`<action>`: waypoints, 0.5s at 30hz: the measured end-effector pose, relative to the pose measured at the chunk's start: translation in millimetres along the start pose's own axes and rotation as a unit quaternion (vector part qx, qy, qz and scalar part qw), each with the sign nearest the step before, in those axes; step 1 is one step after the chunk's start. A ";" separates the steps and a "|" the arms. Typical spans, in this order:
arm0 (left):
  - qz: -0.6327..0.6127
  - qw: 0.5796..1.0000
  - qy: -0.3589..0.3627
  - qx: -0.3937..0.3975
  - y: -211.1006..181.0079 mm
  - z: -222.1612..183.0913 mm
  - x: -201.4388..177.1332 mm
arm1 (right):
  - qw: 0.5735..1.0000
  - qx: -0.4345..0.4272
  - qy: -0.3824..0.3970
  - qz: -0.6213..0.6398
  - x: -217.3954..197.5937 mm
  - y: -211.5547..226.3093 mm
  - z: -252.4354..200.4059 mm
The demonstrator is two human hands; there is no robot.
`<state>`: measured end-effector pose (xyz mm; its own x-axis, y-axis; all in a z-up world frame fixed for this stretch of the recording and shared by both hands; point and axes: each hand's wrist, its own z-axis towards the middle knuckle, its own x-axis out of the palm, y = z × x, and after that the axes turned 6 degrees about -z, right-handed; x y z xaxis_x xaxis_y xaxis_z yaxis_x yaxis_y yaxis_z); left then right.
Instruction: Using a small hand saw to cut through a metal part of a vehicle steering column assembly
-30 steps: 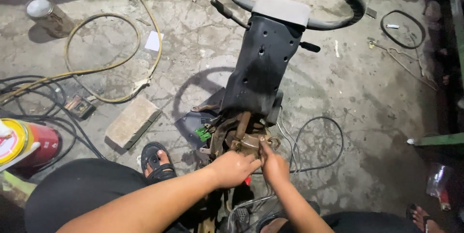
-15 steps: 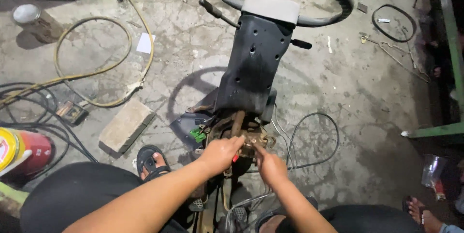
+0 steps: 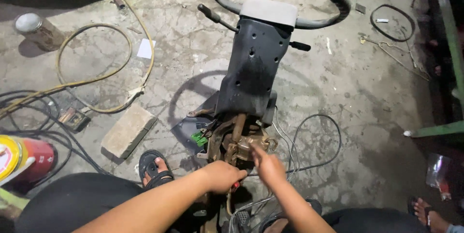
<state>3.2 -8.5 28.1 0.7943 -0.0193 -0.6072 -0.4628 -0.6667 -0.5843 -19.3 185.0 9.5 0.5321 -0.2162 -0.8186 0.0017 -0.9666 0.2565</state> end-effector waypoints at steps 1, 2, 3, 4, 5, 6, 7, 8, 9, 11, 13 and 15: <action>-0.003 1.000 -0.003 -0.004 -0.5 -2.1 -1.3 | 1.000 -0.005 0.002 -0.003 3.3 -5.4 11.0; -0.014 1.000 -0.006 0.000 -0.8 -4.1 -2.6 | 0.999 0.015 -0.031 0.000 6.7 -10.6 22.4; -0.022 1.000 -0.007 0.006 -1.0 -5.8 -4.8 | 0.997 0.038 -0.066 0.007 10.5 -16.1 32.8; -0.022 1.000 -0.007 0.005 0.3 -4.1 -3.2 | 0.997 0.037 -0.066 0.007 9.9 -10.2 27.2; -0.021 1.000 -0.015 0.004 2.1 -4.6 -1.0 | 0.998 0.010 -0.054 0.014 10.7 -2.6 20.4; -0.020 1.000 -0.023 0.002 3.8 -4.9 0.9 | 0.999 -0.018 -0.043 0.020 11.2 4.9 13.7; -0.017 1.000 -0.022 0.003 4.9 -5.8 -1.4 | 0.999 -0.017 -0.045 0.022 13.7 8.9 8.8; -0.015 1.000 -0.013 0.001 6.0 -6.7 -3.3 | 0.998 -0.041 -0.038 0.003 16.6 12.8 3.8; -0.017 1.000 -0.005 -0.001 3.7 -7.1 -1.0 | 0.997 -0.066 -0.028 -0.019 20.6 14.3 -4.4; -0.015 1.000 -0.007 -0.007 -1.3 -8.8 -5.7 | 0.998 -0.047 -0.043 -0.005 22.3 -1.2 15.7; -0.011 1.000 -0.006 -0.013 1.1 -4.4 -3.8 | 0.998 -0.029 -0.059 0.011 20.6 -3.3 24.9; 0.073 0.997 -0.006 0.017 8.6 5.7 7.7 | 0.999 0.002 -0.043 0.031 16.2 6.4 20.0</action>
<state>3.1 -10.1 15.4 0.7128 -0.1060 -0.6933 -0.5870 -0.6313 -0.5069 -27.6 172.5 -12.4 0.4570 -0.2859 -0.8423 -0.0319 -0.9516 0.3056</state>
